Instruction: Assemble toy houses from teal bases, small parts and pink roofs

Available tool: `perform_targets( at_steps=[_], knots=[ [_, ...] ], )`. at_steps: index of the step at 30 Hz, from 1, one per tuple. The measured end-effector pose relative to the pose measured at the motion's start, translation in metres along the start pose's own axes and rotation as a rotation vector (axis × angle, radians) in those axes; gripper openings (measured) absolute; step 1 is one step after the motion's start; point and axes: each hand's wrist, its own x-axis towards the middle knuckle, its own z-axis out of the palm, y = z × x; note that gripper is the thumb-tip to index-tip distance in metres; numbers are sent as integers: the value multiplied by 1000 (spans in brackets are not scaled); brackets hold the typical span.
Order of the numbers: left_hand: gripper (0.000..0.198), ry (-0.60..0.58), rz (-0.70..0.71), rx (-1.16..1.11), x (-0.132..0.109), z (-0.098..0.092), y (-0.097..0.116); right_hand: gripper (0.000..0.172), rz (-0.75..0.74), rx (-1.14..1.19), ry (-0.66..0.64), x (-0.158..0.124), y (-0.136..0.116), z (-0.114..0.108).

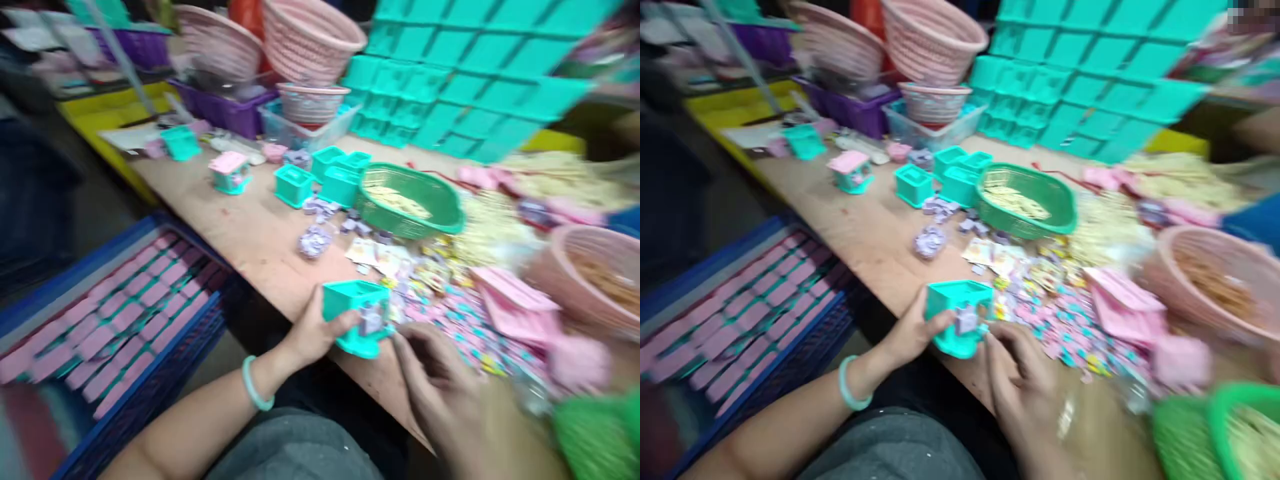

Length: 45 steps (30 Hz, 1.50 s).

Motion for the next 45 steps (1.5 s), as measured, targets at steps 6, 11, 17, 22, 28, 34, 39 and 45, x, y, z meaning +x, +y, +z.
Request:
perform_targets(
  at_steps=[6,11,17,22,28,34,39,45],
  knots=[
    [48,-44,8,174,16,-3,-5,7,53,15,73,8,0,6],
    [46,-54,13,270,15,-1,-4,8,28,22,84,5,-3,4],
    [52,-64,10,311,13,1,-4,9,-26,-28,62,8,-4,-3],
    [60,-64,23,456,12,-1,-8,16,-130,-141,88,-1,-5,0],
    [62,-49,44,537,12,-2,-9,14,-47,-125,163,-9,-8,7],
    [57,-67,41,534,12,1,-2,14,-29,-111,186,-7,-11,9],
    [56,-100,36,474,9,-3,-7,12,61,-29,182,-11,-10,15],
    [58,-147,54,371,19,-22,-8,21,292,334,52,-24,5,18]
  ],
)
